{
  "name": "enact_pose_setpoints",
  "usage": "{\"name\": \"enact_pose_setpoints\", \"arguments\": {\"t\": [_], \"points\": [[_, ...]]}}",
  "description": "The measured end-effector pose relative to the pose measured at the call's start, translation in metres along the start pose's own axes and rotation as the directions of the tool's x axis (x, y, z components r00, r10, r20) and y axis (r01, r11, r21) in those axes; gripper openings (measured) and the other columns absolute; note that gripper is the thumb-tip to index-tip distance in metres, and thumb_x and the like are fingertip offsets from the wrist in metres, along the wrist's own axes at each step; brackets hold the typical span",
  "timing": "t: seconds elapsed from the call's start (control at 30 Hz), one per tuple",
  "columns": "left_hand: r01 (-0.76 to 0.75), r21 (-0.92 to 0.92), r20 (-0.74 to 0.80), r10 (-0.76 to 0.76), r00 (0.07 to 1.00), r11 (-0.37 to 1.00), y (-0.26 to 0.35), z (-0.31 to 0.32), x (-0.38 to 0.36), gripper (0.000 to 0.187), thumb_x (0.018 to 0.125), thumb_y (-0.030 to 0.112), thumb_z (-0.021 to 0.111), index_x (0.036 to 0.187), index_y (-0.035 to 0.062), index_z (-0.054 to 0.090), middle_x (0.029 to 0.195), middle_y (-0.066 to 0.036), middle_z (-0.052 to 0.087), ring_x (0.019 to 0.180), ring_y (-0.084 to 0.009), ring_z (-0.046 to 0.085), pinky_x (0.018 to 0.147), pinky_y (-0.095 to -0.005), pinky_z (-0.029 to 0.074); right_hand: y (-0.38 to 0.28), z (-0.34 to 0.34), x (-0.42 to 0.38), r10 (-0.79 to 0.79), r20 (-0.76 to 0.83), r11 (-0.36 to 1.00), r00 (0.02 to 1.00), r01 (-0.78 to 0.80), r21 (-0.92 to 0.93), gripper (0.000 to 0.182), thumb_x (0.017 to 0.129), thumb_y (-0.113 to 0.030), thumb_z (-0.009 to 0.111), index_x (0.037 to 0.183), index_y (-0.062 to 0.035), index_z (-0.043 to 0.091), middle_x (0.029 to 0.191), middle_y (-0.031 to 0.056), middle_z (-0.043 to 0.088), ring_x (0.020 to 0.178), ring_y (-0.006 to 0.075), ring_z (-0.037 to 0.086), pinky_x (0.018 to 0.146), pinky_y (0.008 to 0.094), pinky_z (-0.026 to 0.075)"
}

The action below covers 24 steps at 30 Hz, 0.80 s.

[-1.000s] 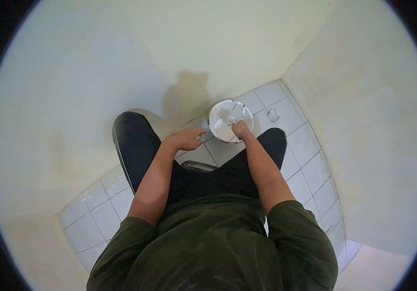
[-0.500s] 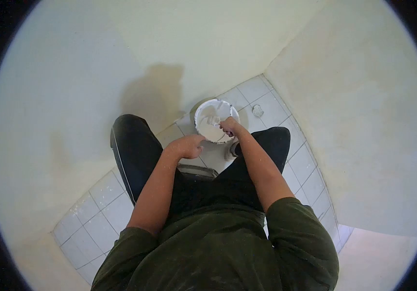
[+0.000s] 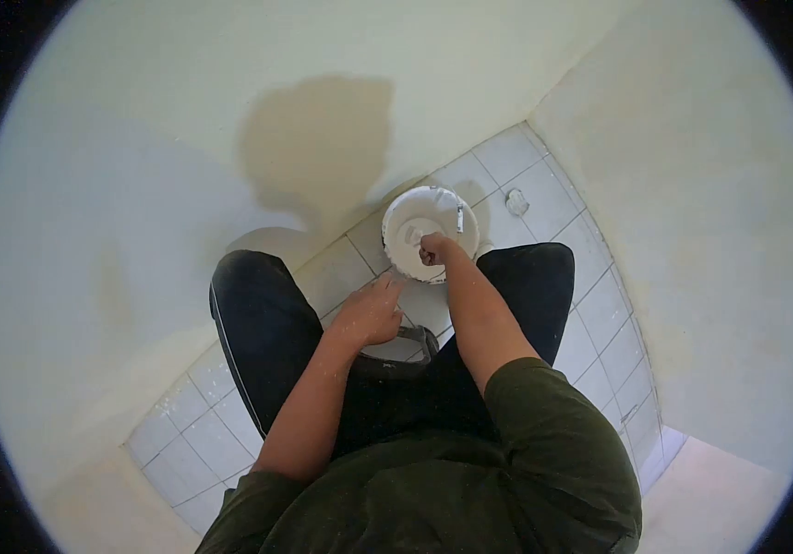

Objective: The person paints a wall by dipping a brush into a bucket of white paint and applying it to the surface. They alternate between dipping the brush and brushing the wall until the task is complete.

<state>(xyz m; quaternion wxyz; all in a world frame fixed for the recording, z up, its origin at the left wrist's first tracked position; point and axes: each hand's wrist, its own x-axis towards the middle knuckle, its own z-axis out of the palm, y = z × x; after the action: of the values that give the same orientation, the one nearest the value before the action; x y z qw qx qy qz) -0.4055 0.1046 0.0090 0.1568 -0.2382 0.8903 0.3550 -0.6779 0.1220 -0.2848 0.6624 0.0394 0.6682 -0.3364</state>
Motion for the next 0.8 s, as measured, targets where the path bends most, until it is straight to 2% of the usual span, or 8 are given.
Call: {"name": "enact_pose_setpoints", "arguments": {"t": [0.07,0.2,0.37,0.43,0.57,0.67,0.73,0.8], "points": [[0.000,-0.008,-0.009,0.000,1.000,1.000,-0.007,0.003,0.002,0.059,0.091,0.019,0.062,0.145,0.0038,0.043,0.150,-0.025,0.041,0.131,-0.0430,0.049,0.109,-0.0490,0.042,0.012,0.000,0.022,-0.011,0.038,1.000,0.999,0.011,0.005,0.024,0.088,-0.004,0.046,0.069,-0.0091,0.034,0.055,0.0043,0.040,0.045,0.0165,0.041,0.041,0.0319,0.031],[0.030,-0.058,0.052,-0.027,0.998,0.998,-0.002,-0.013,0.005,0.058,0.091,0.018,0.063,0.144,0.0037,0.043,0.151,-0.026,0.040,0.131,-0.0440,0.049,0.110,-0.0501,0.041,0.025,0.009,0.056,-0.027,-0.264,0.995,0.964,0.001,-0.100,0.007,0.087,-0.005,0.048,0.084,-0.0024,0.054,0.065,0.0123,0.054,0.053,0.0226,0.053,0.045,0.0395,0.043],[0.031,-0.072,0.068,-0.026,0.997,0.997,-0.006,-0.016,0.008,0.056,0.093,0.019,0.061,0.144,0.0035,0.044,0.151,-0.026,0.039,0.130,-0.0452,0.049,0.110,-0.0502,0.041,0.050,-0.013,0.119,-0.120,-0.425,0.949,0.897,-0.022,-0.314,0.024,0.088,-0.020,0.063,0.103,-0.0022,0.069,0.078,0.0109,0.066,0.074,0.0266,0.066,0.056,0.0386,0.051],[0.039,-0.070,0.086,-0.033,0.996,0.997,-0.009,-0.015,0.006,0.055,0.093,0.019,0.060,0.144,0.0035,0.044,0.151,-0.026,0.040,0.130,-0.0455,0.049,0.110,-0.0501,0.041,0.085,-0.060,0.153,-0.345,-0.275,0.882,0.897,0.210,-0.422,0.029,0.091,-0.022,0.061,0.110,-0.0011,0.068,0.083,0.0107,0.067,0.075,0.0259,0.066,0.059,0.0384,0.052],[0.007,-0.084,0.087,0.000,0.996,0.996,-0.012,-0.020,0.006,0.053,0.095,0.019,0.058,0.143,0.0030,0.043,0.149,-0.026,0.042,0.129,-0.0456,0.050,0.109,-0.0504,0.041,0.056,-0.063,0.066,-0.281,-0.348,0.947,0.894,0.200,-0.250,0.035,0.094,-0.021,0.056,0.120,0.0009,0.065,0.093,0.0176,0.070,0.083,0.0318,0.069,0.069,0.0404,0.055],[-0.039,-0.094,0.065,0.045,0.997,0.995,-0.012,-0.019,0.006,0.052,0.095,0.019,0.057,0.143,0.0024,0.044,0.147,-0.026,0.044,0.127,-0.0455,0.051,0.108,-0.0504,0.042,0.058,-0.056,0.060,-0.567,-0.220,0.540,0.794,0.156,-0.827,0.032,0.092,-0.016,0.053,0.117,0.0000,0.065,0.105,0.0180,0.070,0.097,0.0312,0.068,0.083,0.0412,0.055],[-0.058,-0.093,0.058,0.064,0.996,0.994,-0.010,-0.018,0.006,0.051,0.095,0.018,0.057,0.142,0.0021,0.044,0.146,-0.025,0.044,0.125,-0.0453,0.052,0.107,-0.0502,0.043,0.064,-0.050,0.070,-0.621,-0.122,0.300,0.775,0.091,-0.949,0.031,0.091,-0.013,0.052,0.118,-0.0001,0.063,0.110,0.0185,0.069,0.105,0.0321,0.067,0.088,0.0425,0.056],[-0.057,-0.092,0.077,0.064,0.995,0.994,-0.009,-0.019,0.007,0.051,0.095,0.017,0.057,0.141,0.0019,0.044,0.145,-0.025,0.045,0.124,-0.0452,0.053,0.106,-0.0501,0.044,0.065,-0.035,0.082,-0.571,-0.162,0.366,0.805,0.073,-0.928,0.036,0.091,-0.012,0.051,0.124,0.0012,0.058,0.109,0.0209,0.068,0.107,0.0358,0.067,0.089,0.0450,0.056]]}}
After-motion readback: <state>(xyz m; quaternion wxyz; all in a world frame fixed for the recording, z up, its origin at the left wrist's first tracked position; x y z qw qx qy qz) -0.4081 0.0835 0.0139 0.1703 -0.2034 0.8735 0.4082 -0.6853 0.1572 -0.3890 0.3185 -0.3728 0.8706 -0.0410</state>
